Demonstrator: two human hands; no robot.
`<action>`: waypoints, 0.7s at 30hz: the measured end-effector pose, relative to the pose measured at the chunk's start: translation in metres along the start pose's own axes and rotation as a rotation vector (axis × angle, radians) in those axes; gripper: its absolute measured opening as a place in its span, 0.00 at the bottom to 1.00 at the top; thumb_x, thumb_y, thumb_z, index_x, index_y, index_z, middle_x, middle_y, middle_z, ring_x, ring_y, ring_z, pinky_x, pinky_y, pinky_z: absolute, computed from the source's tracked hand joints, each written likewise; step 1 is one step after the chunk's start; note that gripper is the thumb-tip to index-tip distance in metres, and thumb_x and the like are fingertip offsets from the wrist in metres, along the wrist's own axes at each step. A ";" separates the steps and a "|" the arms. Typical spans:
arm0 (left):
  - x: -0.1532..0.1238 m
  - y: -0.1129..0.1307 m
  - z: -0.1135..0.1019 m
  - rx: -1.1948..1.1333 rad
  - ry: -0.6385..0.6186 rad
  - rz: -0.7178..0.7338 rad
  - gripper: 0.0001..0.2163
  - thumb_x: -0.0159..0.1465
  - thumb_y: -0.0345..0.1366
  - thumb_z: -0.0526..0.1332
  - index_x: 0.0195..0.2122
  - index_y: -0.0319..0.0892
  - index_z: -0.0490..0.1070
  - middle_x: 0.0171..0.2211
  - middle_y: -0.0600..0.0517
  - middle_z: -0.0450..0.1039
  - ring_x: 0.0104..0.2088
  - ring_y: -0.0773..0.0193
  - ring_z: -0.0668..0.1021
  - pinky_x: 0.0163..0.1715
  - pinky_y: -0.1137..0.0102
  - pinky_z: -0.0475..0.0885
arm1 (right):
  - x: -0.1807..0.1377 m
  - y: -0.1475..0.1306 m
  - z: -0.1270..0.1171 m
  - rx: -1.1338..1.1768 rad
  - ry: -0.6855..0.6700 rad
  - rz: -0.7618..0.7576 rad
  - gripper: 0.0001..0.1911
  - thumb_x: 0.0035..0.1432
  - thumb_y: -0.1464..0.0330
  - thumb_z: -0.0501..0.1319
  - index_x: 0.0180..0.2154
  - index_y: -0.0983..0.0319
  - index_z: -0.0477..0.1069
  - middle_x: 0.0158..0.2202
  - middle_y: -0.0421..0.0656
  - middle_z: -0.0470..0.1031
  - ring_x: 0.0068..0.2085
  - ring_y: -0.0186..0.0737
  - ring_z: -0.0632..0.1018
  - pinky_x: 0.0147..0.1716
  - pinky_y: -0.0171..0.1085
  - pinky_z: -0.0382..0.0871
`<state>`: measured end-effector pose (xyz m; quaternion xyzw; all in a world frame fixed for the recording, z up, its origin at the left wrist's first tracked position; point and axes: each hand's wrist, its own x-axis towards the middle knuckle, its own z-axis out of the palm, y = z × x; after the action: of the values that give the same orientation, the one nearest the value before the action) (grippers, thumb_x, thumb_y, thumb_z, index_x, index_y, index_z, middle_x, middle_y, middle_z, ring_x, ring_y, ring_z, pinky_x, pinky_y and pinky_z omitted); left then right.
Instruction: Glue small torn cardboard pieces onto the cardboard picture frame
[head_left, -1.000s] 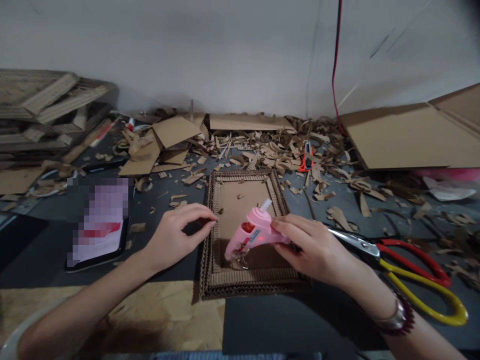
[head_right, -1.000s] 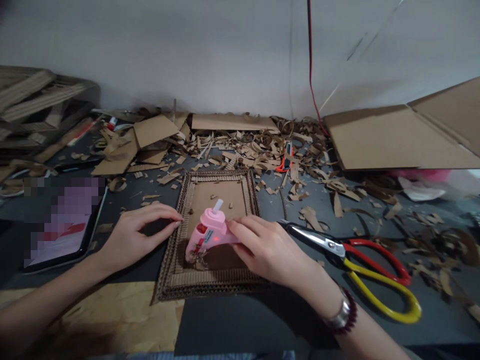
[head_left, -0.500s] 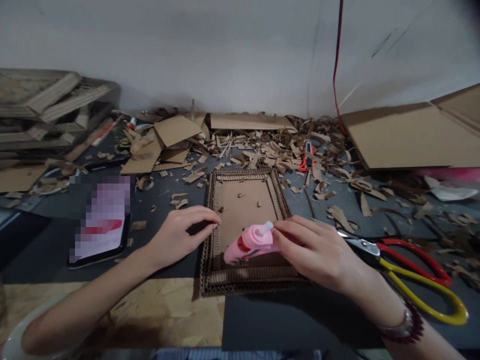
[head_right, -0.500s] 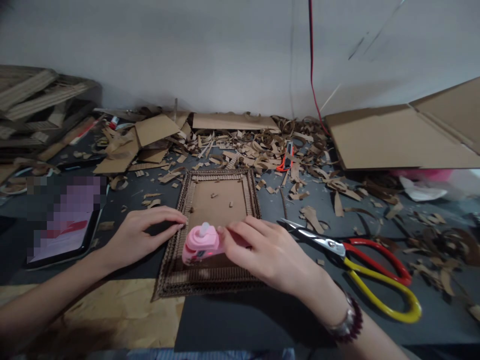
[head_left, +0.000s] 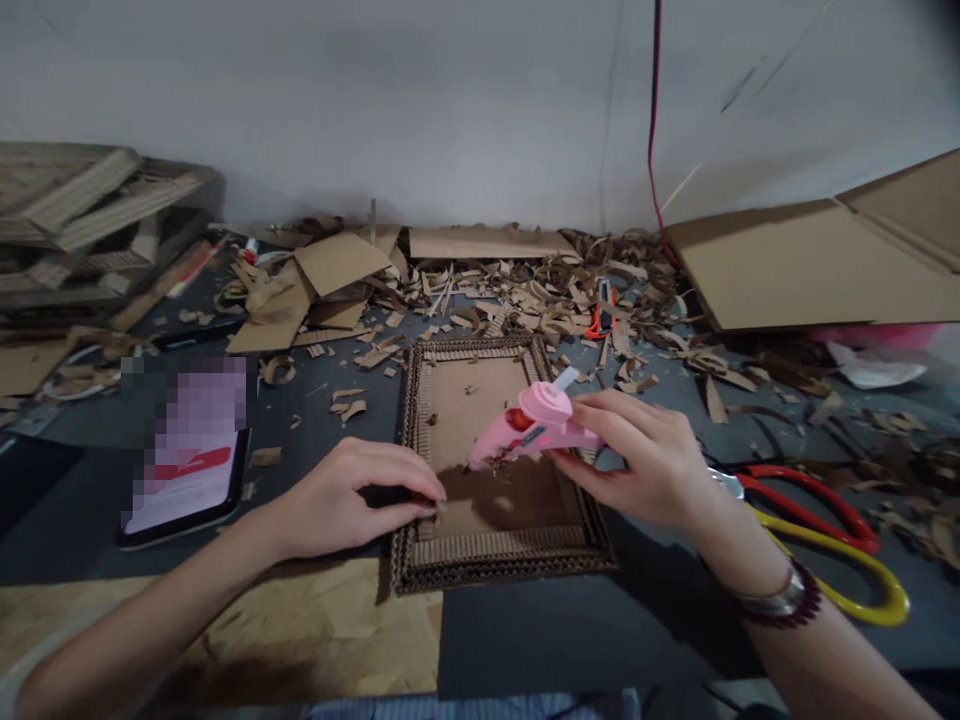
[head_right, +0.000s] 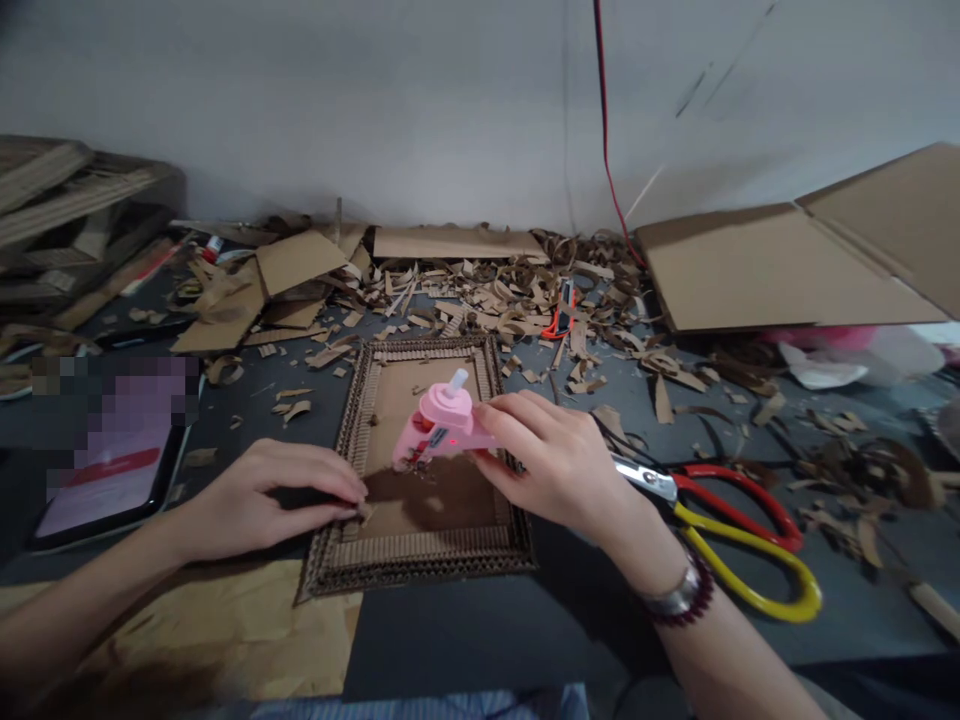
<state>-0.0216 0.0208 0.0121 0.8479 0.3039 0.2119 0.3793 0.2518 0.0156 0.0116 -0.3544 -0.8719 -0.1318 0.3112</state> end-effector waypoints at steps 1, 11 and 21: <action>-0.001 0.001 0.001 0.010 -0.024 0.008 0.07 0.57 0.29 0.59 0.33 0.43 0.76 0.30 0.50 0.78 0.31 0.66 0.79 0.33 0.74 0.73 | 0.000 0.000 0.000 -0.001 0.000 0.005 0.11 0.50 0.72 0.60 0.37 0.61 0.63 0.31 0.45 0.75 0.30 0.38 0.76 0.24 0.33 0.69; -0.004 0.003 0.005 0.052 -0.068 0.178 0.11 0.58 0.23 0.55 0.35 0.43 0.75 0.30 0.48 0.78 0.33 0.64 0.78 0.34 0.73 0.73 | 0.001 0.002 0.000 -0.028 0.022 0.027 0.09 0.50 0.73 0.59 0.36 0.61 0.64 0.31 0.45 0.75 0.30 0.38 0.76 0.25 0.33 0.70; -0.004 0.003 0.006 0.059 -0.101 0.176 0.11 0.59 0.24 0.54 0.34 0.41 0.75 0.29 0.47 0.77 0.31 0.63 0.77 0.31 0.73 0.73 | 0.000 0.009 -0.001 -0.035 0.043 0.075 0.08 0.50 0.69 0.60 0.36 0.60 0.65 0.31 0.45 0.75 0.30 0.38 0.77 0.25 0.33 0.70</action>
<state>-0.0196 0.0129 0.0103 0.8917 0.2148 0.1921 0.3490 0.2585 0.0213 0.0121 -0.3895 -0.8487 -0.1428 0.3282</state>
